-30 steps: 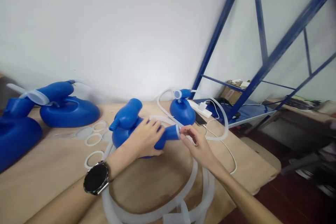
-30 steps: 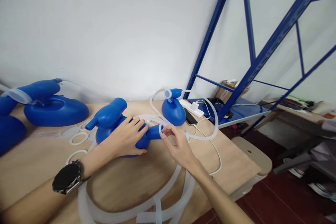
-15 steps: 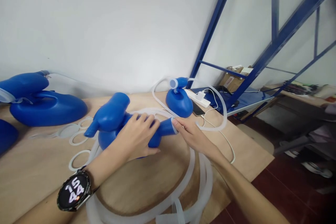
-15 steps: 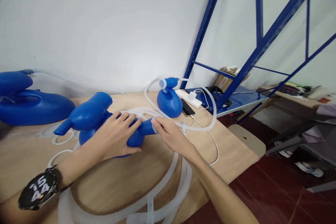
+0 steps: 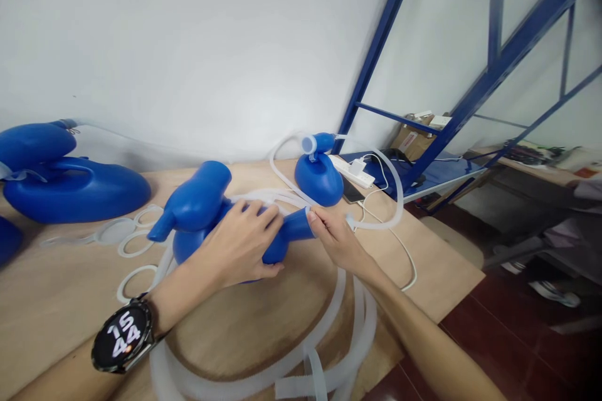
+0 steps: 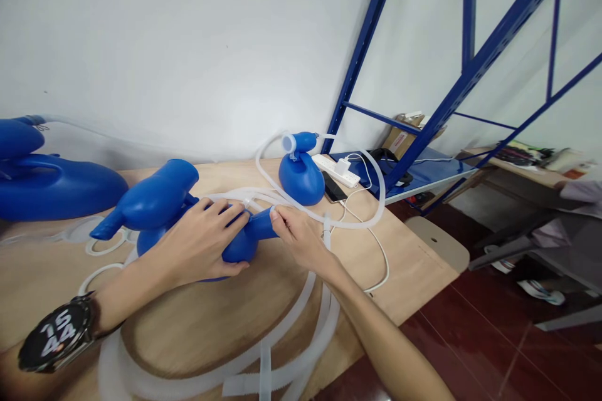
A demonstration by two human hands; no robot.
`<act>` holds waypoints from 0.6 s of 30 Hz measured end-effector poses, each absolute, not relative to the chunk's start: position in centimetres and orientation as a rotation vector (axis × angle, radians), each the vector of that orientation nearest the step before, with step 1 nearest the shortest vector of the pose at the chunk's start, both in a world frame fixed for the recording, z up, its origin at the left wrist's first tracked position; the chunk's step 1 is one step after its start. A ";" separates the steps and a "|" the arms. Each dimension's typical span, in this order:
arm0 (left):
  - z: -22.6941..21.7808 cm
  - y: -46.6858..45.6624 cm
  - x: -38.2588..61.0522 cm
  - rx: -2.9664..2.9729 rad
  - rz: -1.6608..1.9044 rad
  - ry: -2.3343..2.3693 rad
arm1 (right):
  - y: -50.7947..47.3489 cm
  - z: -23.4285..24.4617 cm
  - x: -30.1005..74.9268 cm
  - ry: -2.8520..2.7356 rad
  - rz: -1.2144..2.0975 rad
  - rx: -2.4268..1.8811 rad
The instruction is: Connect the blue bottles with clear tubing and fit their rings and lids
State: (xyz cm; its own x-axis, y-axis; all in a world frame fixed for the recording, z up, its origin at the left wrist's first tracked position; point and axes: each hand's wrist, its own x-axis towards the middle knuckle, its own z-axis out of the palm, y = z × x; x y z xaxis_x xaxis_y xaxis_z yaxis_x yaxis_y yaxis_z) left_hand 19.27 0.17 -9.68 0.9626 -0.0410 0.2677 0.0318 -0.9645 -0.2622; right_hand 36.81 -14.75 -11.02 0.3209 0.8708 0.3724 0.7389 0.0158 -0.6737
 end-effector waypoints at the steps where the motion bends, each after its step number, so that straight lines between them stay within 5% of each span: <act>1: -9.7 0.1 19.3 -2.848 -0.394 0.010 | -14.8 -11.1 36.9 -1.444 0.214 -1.734; 18: -9.5 -0.3 19.3 -2.891 -0.402 0.011 | -16.2 -8.8 37.7 -1.536 0.549 -1.621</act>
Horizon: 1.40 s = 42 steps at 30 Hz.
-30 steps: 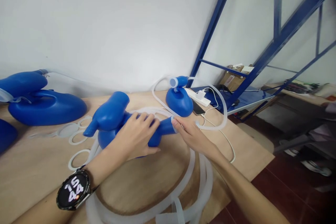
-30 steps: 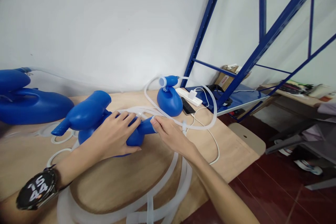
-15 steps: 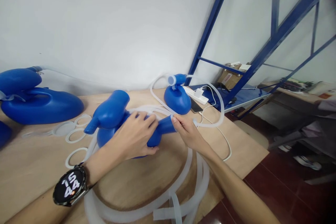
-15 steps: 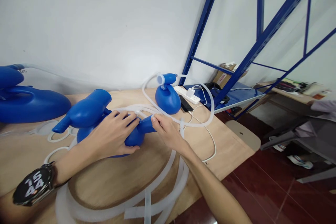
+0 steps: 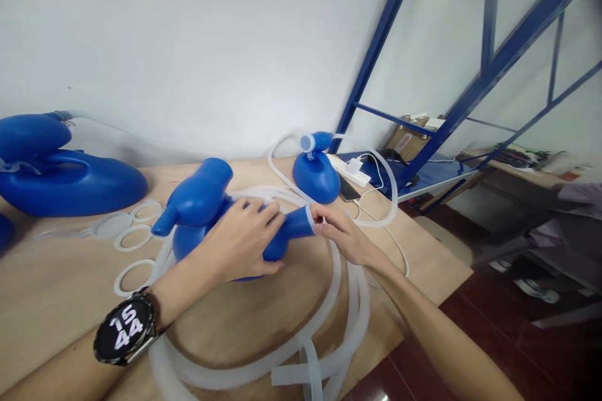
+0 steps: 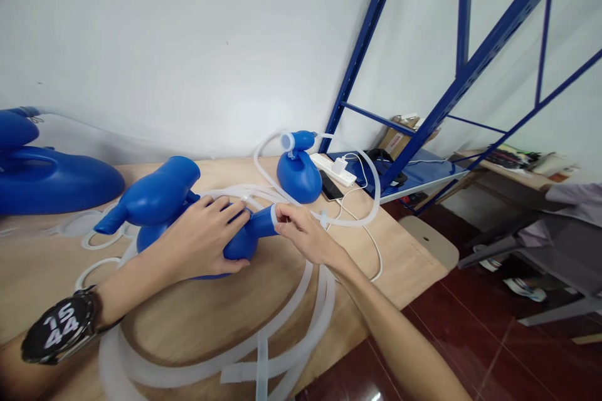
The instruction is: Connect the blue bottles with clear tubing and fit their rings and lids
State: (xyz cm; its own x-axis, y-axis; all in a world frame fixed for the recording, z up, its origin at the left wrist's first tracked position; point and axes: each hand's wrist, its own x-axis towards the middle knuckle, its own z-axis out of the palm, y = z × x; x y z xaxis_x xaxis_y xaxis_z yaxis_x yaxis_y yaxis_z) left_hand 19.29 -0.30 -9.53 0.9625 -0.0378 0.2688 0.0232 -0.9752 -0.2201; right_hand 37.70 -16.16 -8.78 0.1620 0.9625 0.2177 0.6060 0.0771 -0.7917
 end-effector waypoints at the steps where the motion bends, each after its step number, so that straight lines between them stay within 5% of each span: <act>1: -9.5 -0.3 19.3 -2.892 -0.404 0.014 | -16.2 -8.8 37.8 -1.546 0.544 -1.624; 31: -9.7 -0.2 19.2 -2.864 -0.396 0.056 | -15.4 -7.3 40.6 -1.942 0.479 -1.550; 42: -9.6 -0.5 19.3 -2.830 -0.349 0.053 | -16.2 -7.3 39.5 -2.035 0.065 -1.600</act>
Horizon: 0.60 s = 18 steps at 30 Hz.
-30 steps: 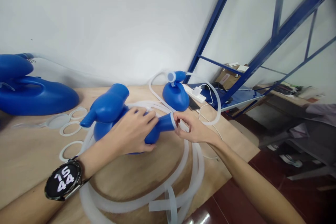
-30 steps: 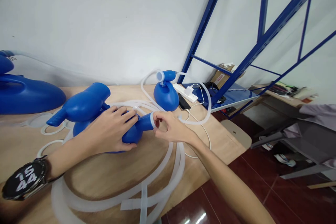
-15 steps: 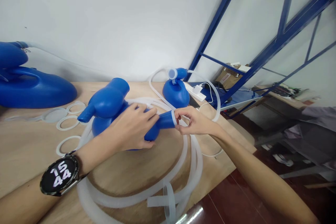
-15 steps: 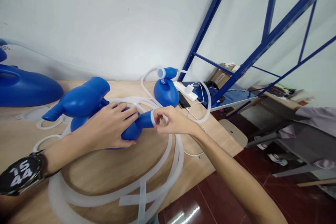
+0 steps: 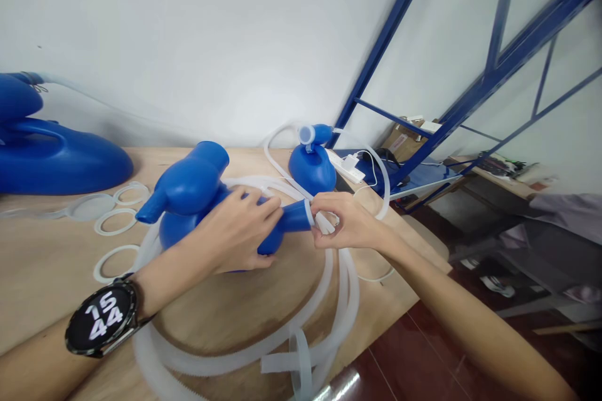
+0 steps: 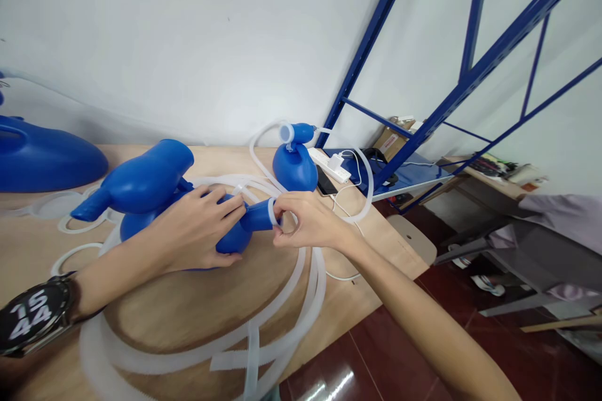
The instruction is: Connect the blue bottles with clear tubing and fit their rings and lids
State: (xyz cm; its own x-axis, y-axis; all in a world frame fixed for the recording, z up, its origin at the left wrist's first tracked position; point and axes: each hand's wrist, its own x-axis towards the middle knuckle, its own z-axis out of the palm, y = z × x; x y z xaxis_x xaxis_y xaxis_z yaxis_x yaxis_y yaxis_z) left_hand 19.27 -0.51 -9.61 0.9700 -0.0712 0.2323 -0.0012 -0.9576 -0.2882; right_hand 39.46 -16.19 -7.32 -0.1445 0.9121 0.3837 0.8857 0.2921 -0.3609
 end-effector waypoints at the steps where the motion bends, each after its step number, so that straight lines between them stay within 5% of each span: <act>1: -9.6 -0.6 19.3 -2.828 -0.352 0.047 | -16.4 -7.0 39.2 -2.034 -0.005 -1.632; 18: -9.6 -0.9 19.2 -2.881 -0.389 0.002 | -15.7 -4.3 37.1 -2.116 0.062 -2.004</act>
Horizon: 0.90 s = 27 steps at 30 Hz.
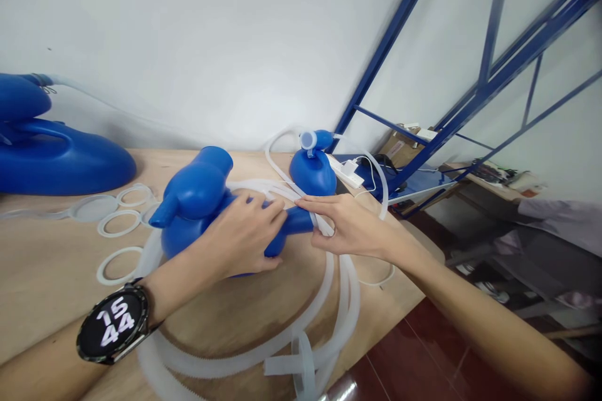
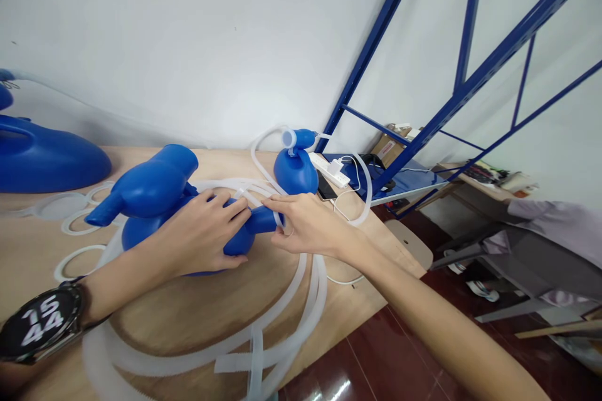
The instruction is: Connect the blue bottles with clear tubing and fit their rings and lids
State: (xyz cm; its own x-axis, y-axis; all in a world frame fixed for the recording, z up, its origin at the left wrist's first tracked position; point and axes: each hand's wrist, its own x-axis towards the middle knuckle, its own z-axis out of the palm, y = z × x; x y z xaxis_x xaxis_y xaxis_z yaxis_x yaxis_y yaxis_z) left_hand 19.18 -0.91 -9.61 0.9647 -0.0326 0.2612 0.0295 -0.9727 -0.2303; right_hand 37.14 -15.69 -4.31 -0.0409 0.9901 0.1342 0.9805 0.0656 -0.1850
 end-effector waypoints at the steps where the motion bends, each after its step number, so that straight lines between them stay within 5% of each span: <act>1: -9.6 -0.9 19.2 -2.888 -0.388 0.002 | -15.5 -4.1 36.9 -2.122 0.068 -2.018; 20: -10.1 -1.1 19.0 -2.908 -0.521 -0.040 | -14.1 -4.7 35.5 -1.959 -0.074 -2.269; 27: -10.1 -1.0 18.9 -2.923 -0.557 0.005 | -15.1 -2.6 38.2 -1.793 0.417 -2.045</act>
